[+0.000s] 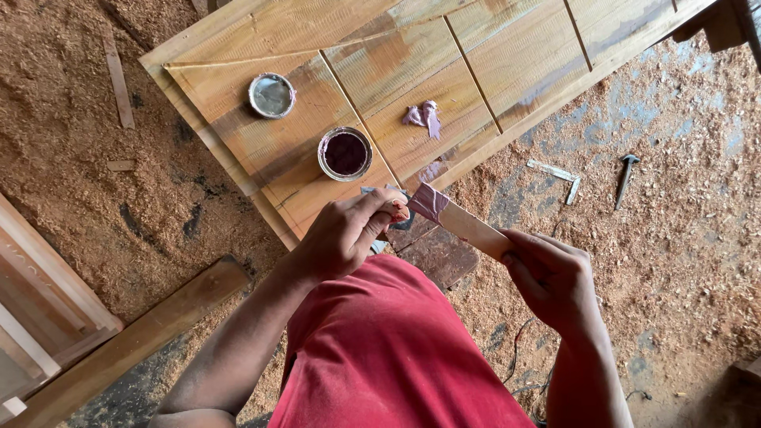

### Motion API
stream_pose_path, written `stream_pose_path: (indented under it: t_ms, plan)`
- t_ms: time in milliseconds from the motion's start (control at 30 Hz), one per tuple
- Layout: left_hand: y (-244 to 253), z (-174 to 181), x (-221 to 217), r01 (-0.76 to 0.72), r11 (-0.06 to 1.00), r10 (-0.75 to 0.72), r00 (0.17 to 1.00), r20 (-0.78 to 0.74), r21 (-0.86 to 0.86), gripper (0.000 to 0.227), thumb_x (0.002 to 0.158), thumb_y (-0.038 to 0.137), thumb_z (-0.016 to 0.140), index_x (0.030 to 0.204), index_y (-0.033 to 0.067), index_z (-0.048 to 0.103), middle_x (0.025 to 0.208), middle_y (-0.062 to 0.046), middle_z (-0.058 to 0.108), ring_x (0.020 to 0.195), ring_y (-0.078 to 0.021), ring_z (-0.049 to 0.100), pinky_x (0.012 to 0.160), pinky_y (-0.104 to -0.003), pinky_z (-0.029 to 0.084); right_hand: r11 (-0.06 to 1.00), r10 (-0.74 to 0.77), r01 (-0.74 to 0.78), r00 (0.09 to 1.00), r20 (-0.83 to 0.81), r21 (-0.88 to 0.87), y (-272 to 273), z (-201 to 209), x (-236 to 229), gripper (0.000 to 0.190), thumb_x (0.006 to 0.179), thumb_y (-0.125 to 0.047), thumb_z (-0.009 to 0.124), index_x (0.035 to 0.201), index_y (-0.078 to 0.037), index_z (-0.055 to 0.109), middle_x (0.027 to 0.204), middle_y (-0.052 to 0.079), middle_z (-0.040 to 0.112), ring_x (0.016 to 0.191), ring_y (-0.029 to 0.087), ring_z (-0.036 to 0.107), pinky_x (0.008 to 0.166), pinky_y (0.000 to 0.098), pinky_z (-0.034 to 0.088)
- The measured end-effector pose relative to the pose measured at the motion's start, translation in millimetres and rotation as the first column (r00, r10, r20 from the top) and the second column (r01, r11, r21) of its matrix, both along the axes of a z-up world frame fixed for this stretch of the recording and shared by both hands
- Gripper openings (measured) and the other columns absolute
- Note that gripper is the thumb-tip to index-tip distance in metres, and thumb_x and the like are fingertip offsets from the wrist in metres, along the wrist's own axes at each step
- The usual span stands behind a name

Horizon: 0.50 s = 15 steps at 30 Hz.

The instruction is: The person scoops a pinkish paste from a can onto a wooden board, then uses a putty knife to spread and press the paste into the grooves of a large wooden panel. The person repeatedly scoops more paste and continues filling the grooves across the panel surface.

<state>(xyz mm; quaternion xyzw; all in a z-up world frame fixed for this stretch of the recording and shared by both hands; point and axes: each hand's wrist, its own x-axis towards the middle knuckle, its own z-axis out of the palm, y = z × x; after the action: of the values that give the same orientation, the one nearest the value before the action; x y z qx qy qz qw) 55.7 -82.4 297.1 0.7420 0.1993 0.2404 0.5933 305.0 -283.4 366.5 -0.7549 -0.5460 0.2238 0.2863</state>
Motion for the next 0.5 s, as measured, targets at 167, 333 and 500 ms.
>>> stream_pose_path:
  t_ms: [167, 333, 500]
  plan:
    - [-1.7, -5.7, -1.3, -0.018, 0.999, 0.019, 1.0, 0.019, -0.051, 0.012, 0.103, 0.003, 0.057, 0.104, -0.0015, 0.067, 0.093, -0.013, 0.077, 0.085, -0.0213, 0.078, 0.075, -0.033, 0.062, 1.0, 0.003, -0.002, 1.0, 0.018, -0.01, 2.2, -1.4, 1.6, 0.033, 0.088, -0.006, 0.074, 0.121, 0.0, 0.072, 0.097, 0.011, 0.078, 0.081, 0.016, 0.077, 0.067, 0.0272, 0.061]
    - [-3.4, -22.6, -1.7, -0.061, 0.997, 0.063, 0.995, 0.073, -0.037, 0.016, 0.1, 0.002, 0.054, 0.094, -0.0015, 0.069, 0.08, -0.01, 0.075, 0.069, -0.0134, 0.073, 0.061, -0.027, 0.06, 0.999, 0.014, -0.015, 0.999, -0.034, -0.031, 2.6, 2.0, -0.5, 0.033, 0.088, -0.005, 0.072, 0.121, -0.001, 0.072, 0.097, 0.011, 0.078, 0.079, 0.014, 0.077, 0.066, 0.0265, 0.061]
    - [-3.1, -27.6, -2.3, -0.086, 0.996, 0.089, 0.991, 0.098, -0.037, 0.021, 0.099, 0.003, 0.051, 0.089, -0.0014, 0.069, 0.075, -0.008, 0.074, 0.065, -0.0105, 0.072, 0.056, -0.025, 0.058, 0.999, 0.021, -0.022, 0.998, -0.062, -0.025, 6.8, -0.8, -1.0, 0.033, 0.089, -0.005, 0.072, 0.122, -0.002, 0.072, 0.1, 0.011, 0.078, 0.085, 0.014, 0.077, 0.071, 0.0264, 0.062]
